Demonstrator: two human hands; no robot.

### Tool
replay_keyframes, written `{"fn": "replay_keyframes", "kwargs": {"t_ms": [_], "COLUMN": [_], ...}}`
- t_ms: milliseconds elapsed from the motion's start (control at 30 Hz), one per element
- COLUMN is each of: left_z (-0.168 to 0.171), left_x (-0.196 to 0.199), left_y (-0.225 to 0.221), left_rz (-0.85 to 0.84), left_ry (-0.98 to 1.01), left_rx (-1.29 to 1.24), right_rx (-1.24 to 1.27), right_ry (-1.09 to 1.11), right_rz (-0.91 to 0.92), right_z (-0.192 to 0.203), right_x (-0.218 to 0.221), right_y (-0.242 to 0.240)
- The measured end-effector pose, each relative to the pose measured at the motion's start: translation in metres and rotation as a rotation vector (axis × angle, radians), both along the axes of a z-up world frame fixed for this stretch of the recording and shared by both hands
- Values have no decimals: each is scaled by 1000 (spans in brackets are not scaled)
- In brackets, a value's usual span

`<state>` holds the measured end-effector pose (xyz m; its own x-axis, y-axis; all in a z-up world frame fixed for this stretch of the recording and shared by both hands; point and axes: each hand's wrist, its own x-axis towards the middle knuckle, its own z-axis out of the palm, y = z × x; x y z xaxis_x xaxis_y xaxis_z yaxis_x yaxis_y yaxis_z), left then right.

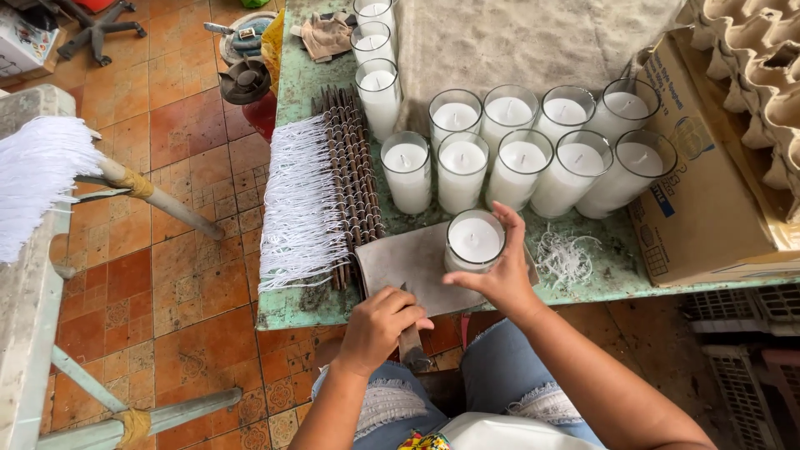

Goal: Cleaning residue from the inside of glass candle jars using a knife and a cloth.

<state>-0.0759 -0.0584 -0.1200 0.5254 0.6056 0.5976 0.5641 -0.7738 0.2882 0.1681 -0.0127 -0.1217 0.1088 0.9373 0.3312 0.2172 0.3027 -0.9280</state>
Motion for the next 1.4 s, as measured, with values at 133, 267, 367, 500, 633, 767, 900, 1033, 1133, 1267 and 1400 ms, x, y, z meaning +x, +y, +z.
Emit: {"fn": "replay_keyframes", "kwargs": {"t_ms": [133,267,367,500,633,767,900,1033,1133,1267,1400], "left_z": [5,80,103,126,124,131,156,138,129,137,145], "left_x": [-4,15,46,76,78,66,62,58,55,53,51], "left_y": [14,36,52,60,70,78,80,109,122,119,116], "left_rz": [-22,21,-71,-105,-137,-168,-270,-238,-168,-172,-171], "left_ry": [-418,-792,-701,-449,-479,-495,-316,-87,110,187,291], "left_rx": [-314,-220,-124,-16,-77,-277,-224,-29,12,41,93], "right_rx": [-126,-92,-60,19,27,-35,-101,-102,-78,-83,-45], "right_ry": [-47,-40,-34,-64,-36,-34,-91,-91,-99,-127,-181], "right_rz": [-103,-16,6,7,6,121,248,307,403,462,528], "right_z": [-2,1,1,1,-6,2,2,-17,20,-6,7], "right_x": [-4,-4,-3,-6,-1,7,-1,-5,-16,-12,-12], "right_y": [-2,3,4,7,10,21,38,66,61,70,67]}}
